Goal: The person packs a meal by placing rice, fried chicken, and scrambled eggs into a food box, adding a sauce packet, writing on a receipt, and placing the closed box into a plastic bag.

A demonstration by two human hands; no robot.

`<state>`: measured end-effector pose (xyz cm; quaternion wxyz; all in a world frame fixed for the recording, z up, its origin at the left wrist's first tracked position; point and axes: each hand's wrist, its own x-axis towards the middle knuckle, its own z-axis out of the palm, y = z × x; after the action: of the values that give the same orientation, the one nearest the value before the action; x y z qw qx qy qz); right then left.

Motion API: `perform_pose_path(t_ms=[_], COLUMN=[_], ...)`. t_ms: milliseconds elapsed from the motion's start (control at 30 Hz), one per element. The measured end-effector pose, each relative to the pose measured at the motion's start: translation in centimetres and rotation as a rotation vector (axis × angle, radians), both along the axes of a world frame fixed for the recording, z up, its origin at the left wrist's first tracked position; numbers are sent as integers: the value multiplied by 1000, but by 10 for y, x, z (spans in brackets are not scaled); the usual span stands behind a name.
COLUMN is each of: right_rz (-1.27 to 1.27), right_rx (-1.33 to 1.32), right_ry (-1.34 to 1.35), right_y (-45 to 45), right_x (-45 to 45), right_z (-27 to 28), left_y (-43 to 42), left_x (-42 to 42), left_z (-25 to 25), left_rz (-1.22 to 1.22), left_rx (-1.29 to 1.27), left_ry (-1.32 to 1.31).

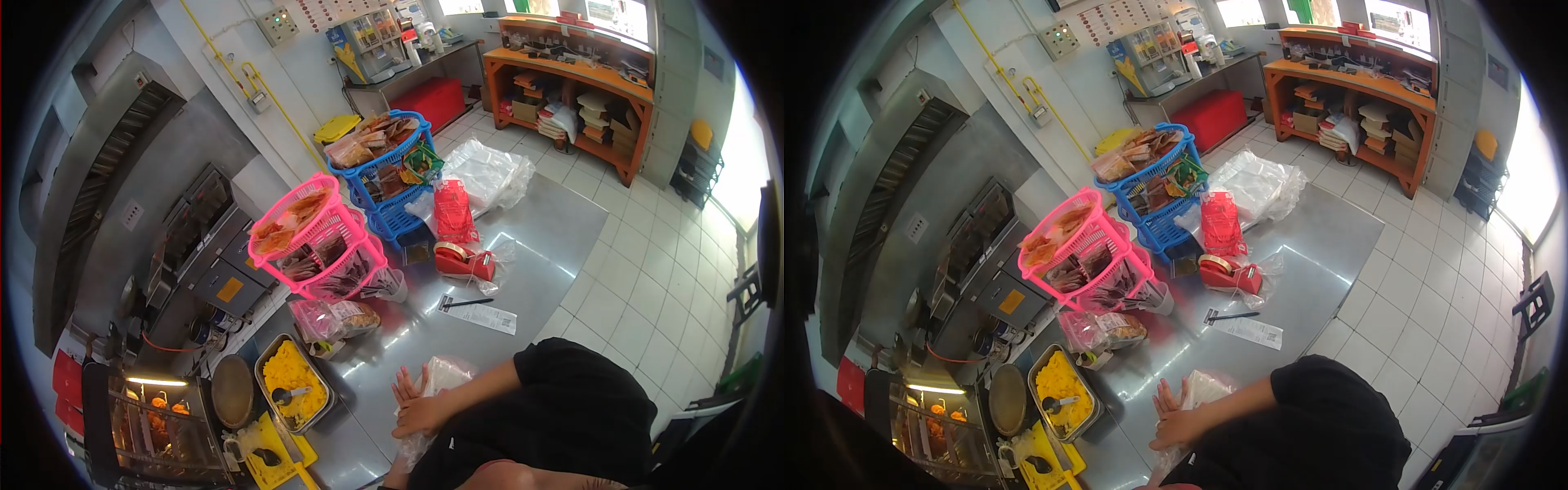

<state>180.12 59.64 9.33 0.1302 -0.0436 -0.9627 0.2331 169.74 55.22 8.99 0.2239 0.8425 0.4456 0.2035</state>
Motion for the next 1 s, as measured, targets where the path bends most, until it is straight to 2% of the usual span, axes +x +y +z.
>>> perform_pose_path(t_ms=[100, 167, 200, 267, 300, 367, 433, 467, 500, 533, 600, 633, 700, 733, 767, 833, 867, 900, 967, 1000], right_rz=[-35, -184, -174, -128, -110, -40, -142, -241, -341, -328, -724, -716, -760, -627, -620, -504, -516, -505, -400, -323], right_rx=[-116, -296, -310, -308, -323, -445, -636, -647, -653, -657, -418, -421, -204, -134, -142, 626, 574, 577, 431, 234], right_ry=[-72, -229, -229, 80, 83, 299, 349, 446, 540, 538, 818, 817, 680, 588, 587, 387, 568, 577, 818, 785], right_y=[-18, -29, -28, -16, -13, -10, -6, -5, -5, -6, -5, -7, -17, -20, -15, 0, 10, 16, 19, 20], right_x=[2, 4, 10, 27, 36, 58, 82, 91, 99, 107, 120, 124, 122, 117, 112, 92, 80, 75, 79, 87], right_z=[14, 37, 44, 62, 79, 110, 118, 117, 115, 106, 75, 61, 27, 4, 0, -3, -2, 14, 62, 70], left_y=[2, 8, 10, 15, 18, 23, 32, 32, 33, 36, 43, 49, 69, 78, 87, 87, 83, 79, 66, 61], left_x=[11, 22, 28, 39, 37, 32, 26, 13, 3, -2, -9, -27, -58, -67, -67, -64, -60, -53, -36, -30], left_z=[6, 16, 17, 14, -4, -41, -4, -10, -14, -5, 34, 21, -12, -19, -15, -7, -1, 9, 29, 38], left_rz=[17, 33, 61, 198, 294, 484, 206, 147, 160, 181, 296, 304, 264, 253, 404, 562, 499, 436, 316, 258], left_rx=[60, 134, 176, 268, 257, 229, -70, 72, 71, 7, -216, -216, -5, 65, -232, -527, -449, -368, -210, -134], left_ry=[43, 95, 112, 122, 111, 80, 398, -86, -82, -31, 50, 50, 63, 68, -259, -590, -571, -550, -509, -484])
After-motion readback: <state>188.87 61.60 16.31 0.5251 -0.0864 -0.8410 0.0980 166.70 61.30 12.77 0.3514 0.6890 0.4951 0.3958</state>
